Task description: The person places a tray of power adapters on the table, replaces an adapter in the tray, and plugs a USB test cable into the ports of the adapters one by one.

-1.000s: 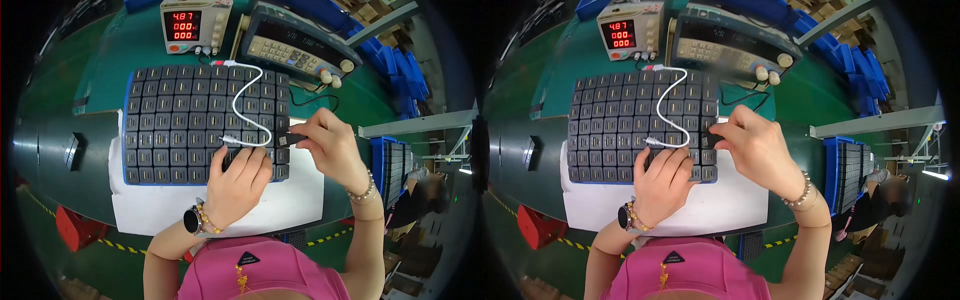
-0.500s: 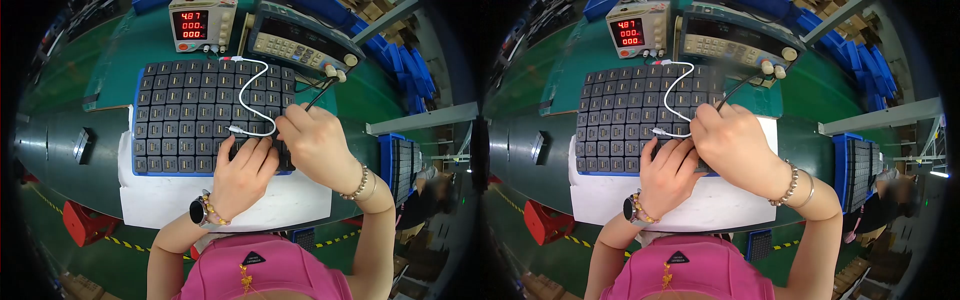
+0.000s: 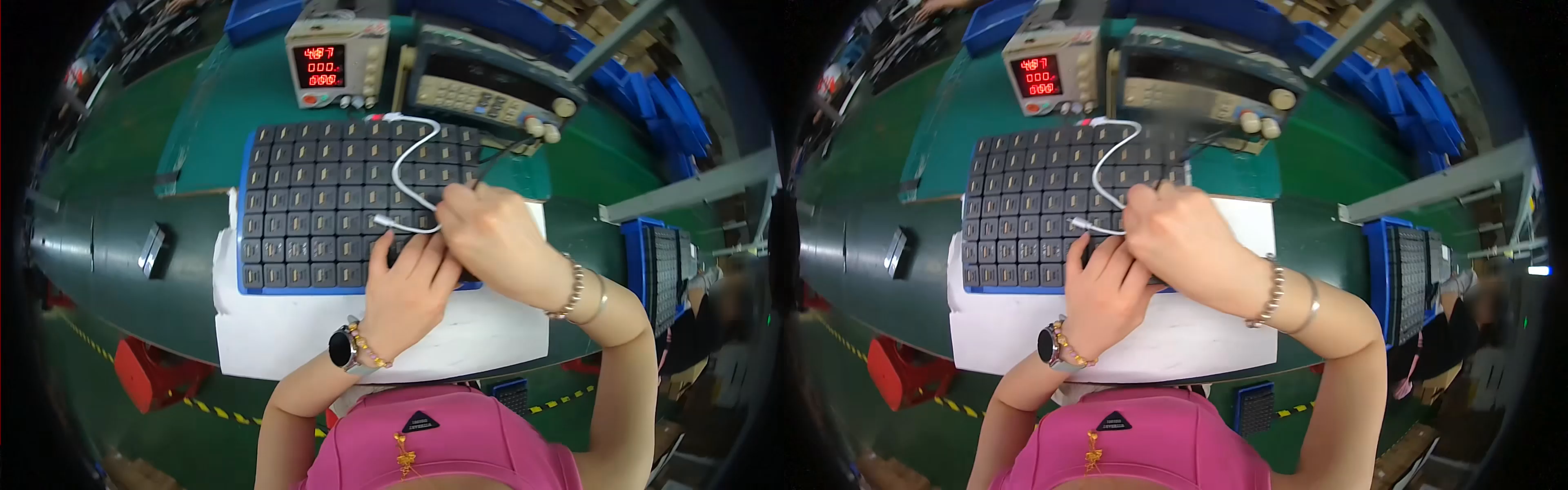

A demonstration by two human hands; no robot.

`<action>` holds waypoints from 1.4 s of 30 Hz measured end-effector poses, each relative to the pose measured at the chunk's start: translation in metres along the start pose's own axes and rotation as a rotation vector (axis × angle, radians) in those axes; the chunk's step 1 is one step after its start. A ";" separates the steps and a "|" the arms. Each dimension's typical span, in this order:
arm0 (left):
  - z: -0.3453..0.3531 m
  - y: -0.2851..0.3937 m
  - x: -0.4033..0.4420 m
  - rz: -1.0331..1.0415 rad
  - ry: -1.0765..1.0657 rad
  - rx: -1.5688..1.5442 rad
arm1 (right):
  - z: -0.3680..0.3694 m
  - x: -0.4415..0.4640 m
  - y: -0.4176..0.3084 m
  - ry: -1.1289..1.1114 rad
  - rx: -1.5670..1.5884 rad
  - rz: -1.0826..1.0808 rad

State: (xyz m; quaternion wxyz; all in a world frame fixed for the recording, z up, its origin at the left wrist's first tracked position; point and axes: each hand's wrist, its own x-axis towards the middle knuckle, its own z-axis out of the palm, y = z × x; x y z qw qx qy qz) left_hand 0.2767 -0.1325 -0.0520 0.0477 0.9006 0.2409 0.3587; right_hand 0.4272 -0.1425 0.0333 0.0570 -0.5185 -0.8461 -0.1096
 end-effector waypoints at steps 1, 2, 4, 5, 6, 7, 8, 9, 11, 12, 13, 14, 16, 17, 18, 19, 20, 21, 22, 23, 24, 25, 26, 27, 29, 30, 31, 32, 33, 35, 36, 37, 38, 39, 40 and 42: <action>0.000 0.001 0.000 0.003 -0.008 0.007 | 0.001 0.000 -0.001 -0.025 -0.042 -0.008; -0.002 0.002 0.001 -0.003 -0.018 -0.006 | 0.001 -0.001 -0.001 -0.047 -0.047 -0.008; -0.003 0.004 0.002 -0.003 -0.027 -0.004 | -0.001 -0.006 0.001 -0.030 -0.031 0.031; -0.003 0.004 0.002 -0.011 -0.026 0.000 | 0.000 -0.009 0.000 0.004 -0.012 0.059; -0.003 0.003 0.002 -0.006 -0.030 0.008 | -0.002 -0.011 -0.001 0.032 0.012 0.081; -0.003 0.003 0.002 0.002 -0.024 0.011 | -0.006 -0.013 -0.004 0.148 0.042 0.122; -0.003 0.003 0.002 0.004 -0.024 0.014 | -0.013 -0.016 -0.008 0.260 0.079 0.162; -0.003 0.003 0.001 0.003 -0.027 0.017 | -0.016 -0.020 -0.012 0.370 0.121 0.200; -0.005 0.003 0.002 -0.005 -0.046 0.001 | -0.013 -0.034 -0.012 0.314 0.244 0.346; -0.006 0.003 0.002 -0.010 -0.056 -0.007 | -0.010 -0.039 -0.009 0.273 0.320 0.392; -0.007 0.004 0.002 -0.012 -0.061 -0.003 | -0.006 -0.042 -0.006 0.229 0.396 0.436; -0.007 0.004 0.003 -0.014 -0.069 0.001 | 0.003 -0.040 -0.004 0.266 0.491 0.468; -0.007 0.004 0.002 -0.010 -0.074 0.010 | 0.006 -0.031 0.000 0.287 0.606 0.474; -0.006 0.004 0.002 -0.011 -0.074 0.009 | 0.009 -0.027 0.000 0.297 0.665 0.478; -0.005 0.003 0.002 -0.010 -0.073 0.009 | 0.012 -0.023 0.001 0.329 0.724 0.471; -0.005 0.003 0.002 -0.007 -0.070 0.007 | 0.017 -0.021 0.004 0.324 0.748 0.472; -0.006 0.003 0.002 -0.008 -0.079 0.009 | 0.022 -0.020 0.007 0.321 0.768 0.472; -0.007 0.003 0.002 -0.006 -0.083 0.007 | 0.025 -0.019 0.008 0.318 0.785 0.470; -0.007 0.003 0.002 -0.006 -0.085 0.004 | 0.023 -0.017 0.006 0.376 0.801 0.477; -0.007 0.003 0.002 -0.007 -0.086 0.002 | 0.026 -0.017 0.006 0.420 0.754 0.445; -0.007 0.004 0.002 -0.007 -0.082 0.002 | 0.030 -0.017 0.005 0.464 0.708 0.414; -0.007 0.004 0.002 -0.006 -0.077 0.002 | 0.033 -0.017 0.005 0.509 0.661 0.383; -0.007 0.004 0.003 -0.006 -0.072 0.003 | 0.034 -0.018 0.002 0.529 0.654 0.373; -0.007 0.005 0.003 -0.012 -0.076 0.005 | 0.034 -0.020 -0.002 0.550 0.648 0.365; -0.006 0.005 0.003 -0.022 -0.081 0.011 | 0.034 -0.019 -0.001 0.558 0.693 0.434; -0.006 0.005 0.004 -0.021 -0.081 0.012 | 0.032 -0.018 -0.001 0.536 0.749 0.514; -0.006 0.005 0.004 -0.021 -0.085 0.013 | 0.032 -0.018 -0.001 0.511 0.805 0.595; -0.007 0.004 0.004 -0.018 -0.091 0.012 | 0.036 -0.018 -0.004 0.568 0.714 0.517; -0.006 0.004 0.004 -0.022 -0.092 0.011 | 0.037 -0.019 -0.005 0.582 0.725 0.515; -0.005 0.004 0.003 -0.035 -0.095 0.008 | 0.039 -0.021 -0.009 0.604 0.750 0.508; -0.005 0.004 0.003 -0.040 -0.096 0.007 | 0.040 -0.020 -0.009 0.611 0.776 0.536; -0.005 0.004 0.003 -0.043 -0.101 0.005 | 0.040 -0.019 -0.009 0.617 0.755 0.510; -0.005 0.004 0.003 -0.046 -0.104 0.005 | 0.040 -0.019 -0.008 0.626 0.733 0.482; -0.005 0.003 0.002 -0.042 -0.104 0.015 | 0.039 -0.018 -0.007 0.635 0.713 0.454; -0.004 0.002 0.001 -0.035 -0.103 0.024 | 0.038 -0.019 -0.008 0.630 0.761 0.444; -0.004 0.002 0.002 -0.028 -0.113 0.038 | 0.014 -0.021 -0.006 0.756 0.705 0.381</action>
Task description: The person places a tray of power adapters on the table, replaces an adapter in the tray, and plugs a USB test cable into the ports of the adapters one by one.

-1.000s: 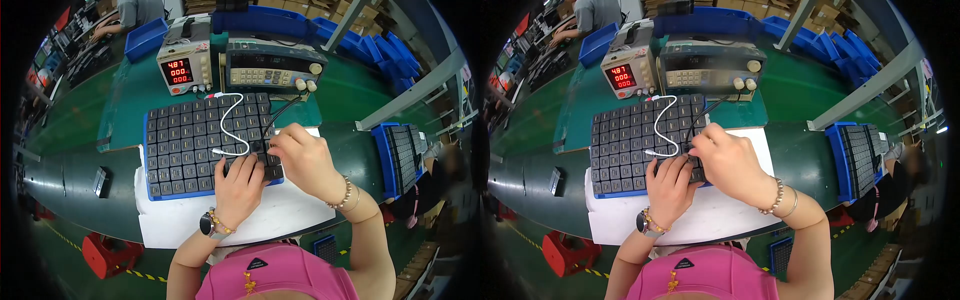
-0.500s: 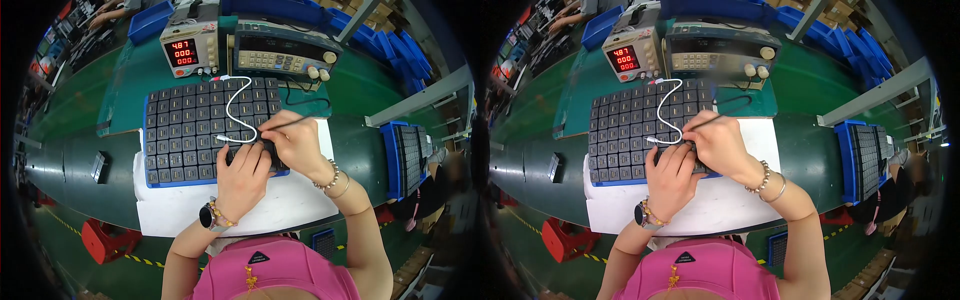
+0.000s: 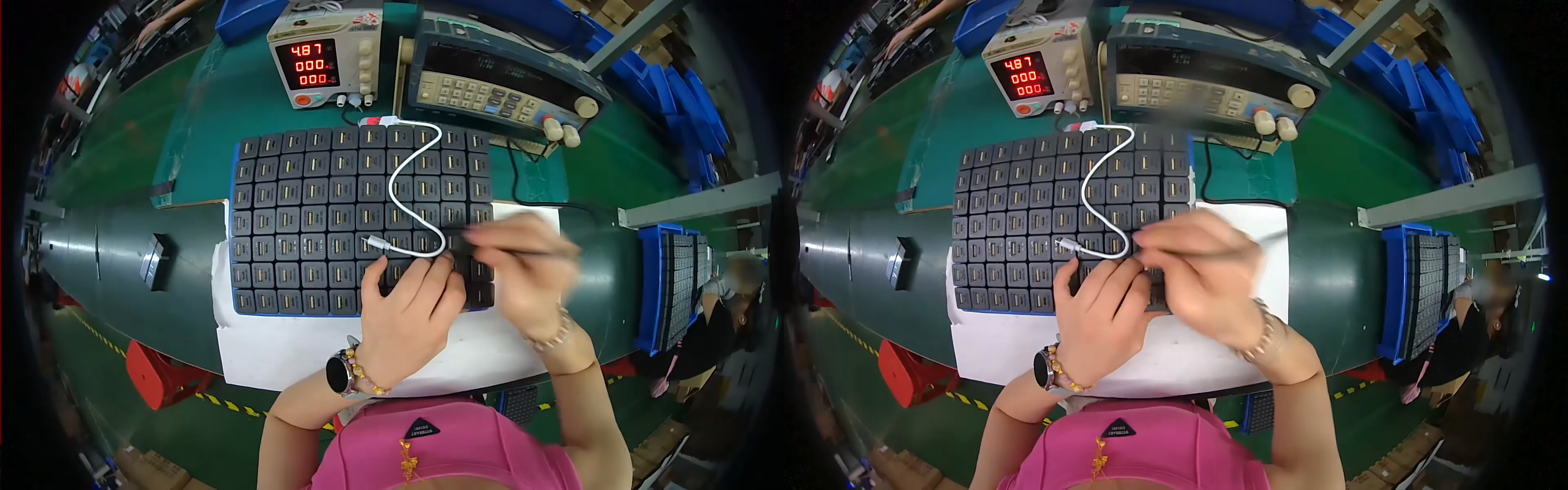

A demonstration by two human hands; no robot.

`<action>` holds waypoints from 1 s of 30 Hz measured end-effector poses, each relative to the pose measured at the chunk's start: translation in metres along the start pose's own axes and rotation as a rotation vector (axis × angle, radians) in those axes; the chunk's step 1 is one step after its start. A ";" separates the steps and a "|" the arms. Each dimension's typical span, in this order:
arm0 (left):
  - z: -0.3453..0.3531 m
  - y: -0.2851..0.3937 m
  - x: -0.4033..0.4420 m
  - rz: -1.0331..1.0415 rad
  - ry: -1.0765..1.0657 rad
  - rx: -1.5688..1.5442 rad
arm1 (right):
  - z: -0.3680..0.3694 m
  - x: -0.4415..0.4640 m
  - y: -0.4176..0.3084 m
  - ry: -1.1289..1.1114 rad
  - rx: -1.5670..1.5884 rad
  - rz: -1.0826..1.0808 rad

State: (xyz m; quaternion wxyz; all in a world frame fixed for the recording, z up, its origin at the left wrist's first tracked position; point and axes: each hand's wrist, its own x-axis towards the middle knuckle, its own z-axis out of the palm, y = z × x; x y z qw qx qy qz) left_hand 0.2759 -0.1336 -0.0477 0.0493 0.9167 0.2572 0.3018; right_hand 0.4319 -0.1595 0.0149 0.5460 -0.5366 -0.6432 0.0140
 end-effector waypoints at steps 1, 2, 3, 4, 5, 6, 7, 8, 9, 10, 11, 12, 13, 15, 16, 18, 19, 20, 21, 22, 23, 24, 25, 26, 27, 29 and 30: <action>0.003 -0.001 0.002 -0.006 0.018 0.012 | -0.010 0.010 -0.006 0.039 0.000 -0.059; 0.003 -0.001 0.002 -0.011 0.027 0.020 | -0.017 0.022 -0.007 0.015 0.003 -0.050; 0.001 0.000 0.001 0.008 0.027 0.025 | -0.020 0.026 -0.003 0.009 0.047 0.024; -0.001 0.000 0.001 0.004 0.006 0.027 | -0.023 0.030 0.002 0.006 0.092 0.099; -0.002 -0.001 0.002 0.024 0.014 0.030 | -0.025 0.034 0.007 0.006 0.136 0.173; -0.001 -0.002 0.001 0.029 0.025 0.031 | -0.029 0.030 0.009 0.016 0.230 0.292; -0.001 -0.002 -0.002 0.022 0.022 0.025 | -0.033 0.023 0.013 0.017 0.327 0.429; 0.001 -0.003 -0.003 0.039 0.025 0.035 | -0.043 0.013 0.027 -0.007 0.383 0.537; 0.001 -0.003 -0.003 0.039 0.032 0.040 | -0.056 0.004 0.037 -0.066 0.413 0.689; 0.001 -0.002 -0.003 0.036 0.039 0.046 | -0.068 -0.007 0.047 -0.166 0.321 0.786; 0.001 0.000 -0.003 0.032 0.043 0.052 | -0.076 -0.015 0.054 -0.268 0.228 0.883; 0.000 0.000 -0.003 0.039 0.031 0.071 | -0.079 -0.017 0.054 -0.362 0.013 0.855; -0.002 0.000 -0.003 0.050 0.013 0.089 | -0.081 -0.021 0.053 -0.452 -0.200 0.824; -0.003 0.002 -0.005 0.059 -0.005 0.100 | -0.083 -0.025 0.047 -0.458 -0.492 0.652; -0.003 0.004 -0.006 0.055 -0.001 0.096 | -0.081 -0.021 0.038 -0.375 -0.571 0.515; -0.002 0.006 -0.009 0.036 -0.025 0.062 | -0.069 -0.008 0.015 -0.280 -0.518 0.338; -0.003 0.007 -0.009 0.033 -0.039 0.068 | -0.060 0.003 0.007 -0.339 -0.462 0.132; -0.005 0.008 -0.008 0.031 -0.051 0.074 | -0.050 0.012 0.004 -0.393 -0.407 -0.076; -0.006 0.009 -0.008 0.031 -0.061 0.079 | -0.041 0.014 0.005 -0.501 -0.362 -0.124; -0.007 0.009 -0.008 0.038 -0.070 0.087 | -0.034 0.017 0.012 -0.554 -0.387 -0.206; -0.007 0.009 -0.008 0.039 -0.074 0.091 | -0.028 0.022 0.020 -0.610 -0.414 -0.292; -0.007 0.010 -0.009 0.037 -0.079 0.094 | -0.025 0.026 0.027 -0.674 -0.415 -0.342; -0.007 0.011 -0.010 0.031 -0.080 0.095 | -0.023 0.030 0.033 -0.742 -0.416 -0.395; -0.006 0.011 -0.010 0.034 -0.077 0.097 | -0.021 0.035 0.036 -0.815 -0.416 -0.449; -0.006 0.011 -0.011 0.035 -0.077 0.098 | -0.020 0.040 0.036 -0.842 -0.440 -0.509; -0.006 0.012 -0.011 0.035 -0.079 0.102 | -0.017 0.049 0.034 -0.901 -0.476 -0.628; -0.008 0.012 -0.010 0.039 -0.082 0.105 | -0.015 0.050 0.036 -0.890 -0.495 -0.705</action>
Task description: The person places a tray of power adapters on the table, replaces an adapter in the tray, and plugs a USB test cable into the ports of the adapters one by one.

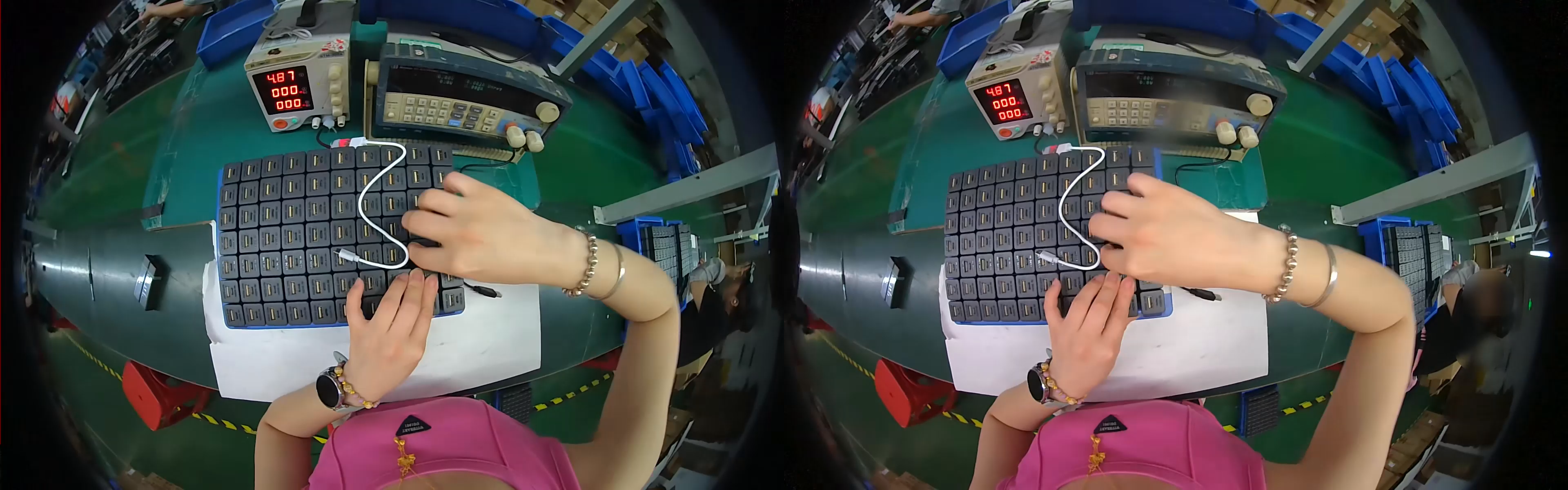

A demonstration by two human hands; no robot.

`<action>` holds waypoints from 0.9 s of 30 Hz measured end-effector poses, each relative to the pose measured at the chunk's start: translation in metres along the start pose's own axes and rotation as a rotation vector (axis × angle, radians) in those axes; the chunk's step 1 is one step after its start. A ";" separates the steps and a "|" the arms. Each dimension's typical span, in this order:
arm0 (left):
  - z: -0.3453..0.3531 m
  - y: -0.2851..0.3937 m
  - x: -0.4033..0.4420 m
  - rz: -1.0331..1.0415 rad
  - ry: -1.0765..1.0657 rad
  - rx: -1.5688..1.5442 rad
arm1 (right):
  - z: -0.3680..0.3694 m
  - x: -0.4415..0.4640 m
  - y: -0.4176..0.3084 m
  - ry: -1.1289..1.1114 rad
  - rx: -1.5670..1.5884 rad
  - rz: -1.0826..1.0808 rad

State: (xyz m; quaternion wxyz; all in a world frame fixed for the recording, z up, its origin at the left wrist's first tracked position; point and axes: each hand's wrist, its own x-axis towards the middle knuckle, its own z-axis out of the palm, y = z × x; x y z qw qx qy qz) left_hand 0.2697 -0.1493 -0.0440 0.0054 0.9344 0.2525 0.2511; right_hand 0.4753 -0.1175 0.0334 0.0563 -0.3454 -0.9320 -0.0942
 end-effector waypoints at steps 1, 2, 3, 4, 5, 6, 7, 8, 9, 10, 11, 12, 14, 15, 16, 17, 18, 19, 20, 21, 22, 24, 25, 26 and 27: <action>-0.001 0.000 0.001 0.004 -0.001 0.004 | -0.001 0.002 0.001 -0.011 -0.020 -0.059; -0.002 0.000 0.001 0.011 -0.006 0.008 | -0.004 0.004 0.003 -0.022 -0.042 -0.119; -0.004 0.000 0.000 0.016 -0.009 0.013 | -0.007 0.006 0.005 -0.034 -0.065 -0.180; -0.004 0.001 -0.001 0.022 -0.011 0.018 | -0.005 0.007 0.006 -0.053 -0.036 -0.227; -0.004 0.001 -0.001 0.024 -0.009 0.018 | -0.004 0.007 0.007 -0.073 -0.057 -0.262; -0.005 0.000 -0.001 0.026 -0.006 0.019 | -0.004 0.007 0.008 -0.092 -0.079 -0.299; -0.005 0.000 -0.001 0.028 -0.004 0.022 | -0.004 0.007 0.008 -0.109 -0.102 -0.335; -0.005 0.000 -0.001 0.027 0.002 0.020 | -0.003 0.007 0.010 -0.129 -0.111 -0.373; -0.005 0.000 -0.002 0.024 0.010 0.019 | -0.001 0.007 0.012 -0.107 -0.113 -0.393; -0.006 0.000 -0.001 0.021 0.015 0.015 | 0.001 0.008 0.014 -0.087 -0.112 -0.412; -0.006 0.000 -0.001 0.023 0.025 0.020 | 0.003 0.008 0.016 -0.066 -0.110 -0.431; -0.006 0.001 -0.002 0.025 0.033 0.026 | 0.005 0.009 0.016 -0.066 -0.112 -0.450; -0.006 0.000 -0.001 0.016 0.051 0.031 | 0.007 0.009 0.018 -0.040 -0.120 -0.454; -0.005 0.001 -0.002 0.008 0.060 0.027 | 0.008 0.009 0.018 -0.026 -0.120 -0.451; -0.005 0.001 -0.002 0.004 0.069 0.021 | 0.009 0.009 0.018 -0.021 -0.119 -0.458; -0.006 0.001 -0.002 0.009 0.069 0.033 | 0.009 0.009 0.019 -0.019 -0.123 -0.465; -0.007 0.001 -0.001 0.016 0.069 0.043 | 0.009 0.008 0.021 -0.017 -0.127 -0.471; -0.007 0.001 -0.001 0.024 0.070 0.054 | 0.011 0.008 0.023 -0.013 -0.120 -0.494; -0.007 0.001 0.001 0.028 0.079 0.056 | 0.014 0.009 0.025 -0.008 -0.114 -0.518; -0.007 0.001 0.000 0.031 0.084 0.057 | 0.014 0.012 0.026 -0.001 -0.104 -0.542; -0.007 0.000 0.000 0.031 0.091 0.059 | 0.011 0.014 0.027 0.005 -0.093 -0.559; -0.006 -0.002 -0.001 0.031 0.090 0.034 | 0.003 0.018 0.032 0.014 -0.068 -0.608; -0.006 -0.002 -0.001 0.027 0.092 0.021 | 0.005 0.019 0.032 0.019 -0.032 -0.610; -0.007 -0.002 -0.003 0.025 0.093 0.019 | 0.011 0.019 0.030 0.029 0.003 -0.603; -0.007 -0.002 -0.003 0.027 0.096 0.019 | 0.013 0.021 0.028 0.041 0.034 -0.595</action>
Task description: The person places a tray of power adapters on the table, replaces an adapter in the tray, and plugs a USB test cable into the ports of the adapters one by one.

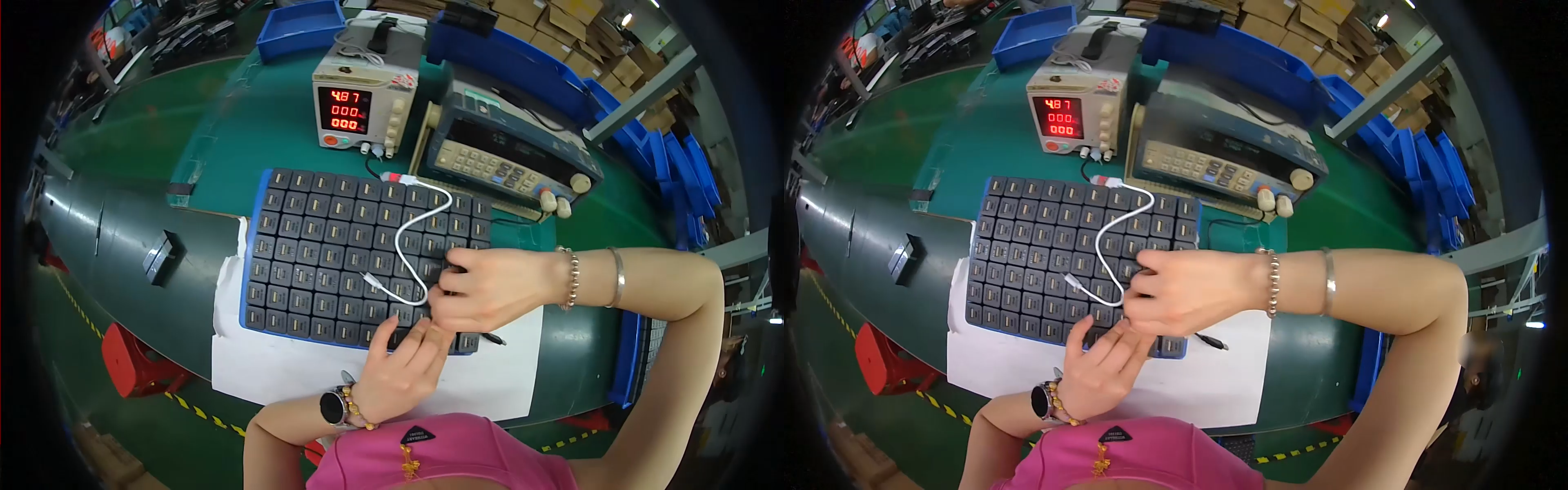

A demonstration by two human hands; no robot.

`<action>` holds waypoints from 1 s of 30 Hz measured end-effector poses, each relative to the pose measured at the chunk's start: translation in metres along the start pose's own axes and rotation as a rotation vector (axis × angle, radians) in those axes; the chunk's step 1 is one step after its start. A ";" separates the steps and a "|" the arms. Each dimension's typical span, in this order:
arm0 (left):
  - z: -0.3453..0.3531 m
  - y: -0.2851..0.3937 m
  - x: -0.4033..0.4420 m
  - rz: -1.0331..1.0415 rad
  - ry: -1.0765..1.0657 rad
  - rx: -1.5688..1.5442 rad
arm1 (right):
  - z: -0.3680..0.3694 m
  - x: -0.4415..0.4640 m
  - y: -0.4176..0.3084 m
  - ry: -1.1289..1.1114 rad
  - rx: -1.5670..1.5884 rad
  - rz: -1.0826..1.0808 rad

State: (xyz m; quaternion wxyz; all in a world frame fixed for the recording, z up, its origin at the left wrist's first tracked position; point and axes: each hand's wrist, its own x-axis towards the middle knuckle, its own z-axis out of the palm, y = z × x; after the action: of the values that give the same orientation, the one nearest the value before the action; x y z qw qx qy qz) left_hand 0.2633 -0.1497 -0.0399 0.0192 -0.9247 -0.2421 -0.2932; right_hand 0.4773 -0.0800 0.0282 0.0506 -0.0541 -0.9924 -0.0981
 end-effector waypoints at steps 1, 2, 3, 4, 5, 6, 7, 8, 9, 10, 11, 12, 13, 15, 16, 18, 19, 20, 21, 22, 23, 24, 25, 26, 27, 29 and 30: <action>0.001 0.000 0.001 -0.007 0.010 -0.002 | -0.002 -0.002 0.003 0.002 0.032 0.032; 0.003 0.000 0.002 -0.014 0.035 0.010 | -0.002 -0.004 0.006 -0.011 0.033 0.026; 0.003 0.000 0.002 -0.021 0.049 0.013 | -0.002 -0.005 0.007 -0.020 0.044 0.029; 0.003 0.000 0.002 -0.023 0.059 0.014 | -0.002 -0.006 0.007 -0.028 0.057 0.037; 0.002 0.000 0.002 -0.014 0.044 0.033 | -0.003 -0.009 0.006 -0.034 0.051 0.051; 0.002 0.000 0.002 -0.015 0.034 0.038 | -0.005 -0.009 0.005 -0.041 0.042 0.070; 0.002 0.001 0.002 -0.012 0.023 0.042 | -0.005 -0.010 0.003 -0.048 0.033 0.091; 0.001 0.000 0.002 -0.007 0.014 0.048 | -0.007 -0.011 0.001 -0.054 0.020 0.113; 0.000 0.000 0.003 0.009 0.017 0.069 | -0.010 -0.009 0.001 -0.098 0.012 0.114; 0.001 0.001 0.002 0.008 0.020 0.071 | -0.012 -0.006 -0.002 -0.122 0.026 0.127; 0.001 0.002 0.002 0.006 0.025 0.078 | -0.014 -0.002 -0.002 -0.145 0.037 0.137; 0.002 0.002 0.002 0.004 0.031 0.087 | -0.014 0.001 -0.003 -0.167 0.046 0.145; 0.002 0.001 0.002 0.014 0.029 0.087 | -0.014 0.002 -0.005 -0.174 0.063 0.148; 0.001 0.000 0.002 0.025 0.029 0.091 | -0.013 0.003 -0.017 -0.189 0.052 0.236; 0.001 0.000 0.001 0.027 0.038 0.091 | -0.013 0.003 -0.019 -0.197 0.043 0.277; 0.002 -0.001 0.001 0.035 0.058 0.092 | -0.011 0.002 -0.017 -0.184 0.059 0.269; 0.002 -0.001 0.002 0.040 0.063 0.085 | -0.010 0.002 -0.015 -0.175 0.065 0.268; 0.001 -0.001 0.003 0.045 0.068 0.079 | -0.010 0.000 -0.011 -0.194 0.087 0.210; 0.001 -0.001 0.004 0.050 0.073 0.073 | -0.013 0.001 -0.004 -0.213 0.108 0.153; 0.001 -0.002 0.004 0.054 0.072 0.070 | -0.013 0.001 0.001 -0.230 0.131 0.098; 0.001 -0.002 0.004 0.056 0.073 0.067 | -0.011 0.001 0.006 -0.232 0.152 0.077; 0.001 -0.002 0.005 0.055 0.074 0.066 | -0.009 0.002 0.012 -0.233 0.172 0.054; 0.002 -0.003 0.005 0.052 0.081 0.063 | -0.007 0.003 0.016 -0.233 0.192 0.028; 0.003 -0.003 0.005 0.048 0.087 0.060 | -0.007 0.005 0.019 -0.252 0.194 0.002; 0.003 -0.003 0.005 0.044 0.095 0.057 | -0.008 0.006 0.022 -0.272 0.196 -0.025; 0.002 -0.004 0.005 0.037 0.094 0.049 | -0.012 0.010 0.027 -0.310 0.202 -0.054; 0.002 -0.004 0.005 0.034 0.095 0.042 | -0.013 0.011 0.028 -0.328 0.209 -0.058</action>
State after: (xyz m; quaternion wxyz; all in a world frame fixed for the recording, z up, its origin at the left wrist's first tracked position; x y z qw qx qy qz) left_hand 0.2664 -0.1440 -0.0393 0.0551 -0.9131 -0.2312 -0.3314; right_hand 0.4712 -0.0548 0.0475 -0.1094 -0.0351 -0.9933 0.0142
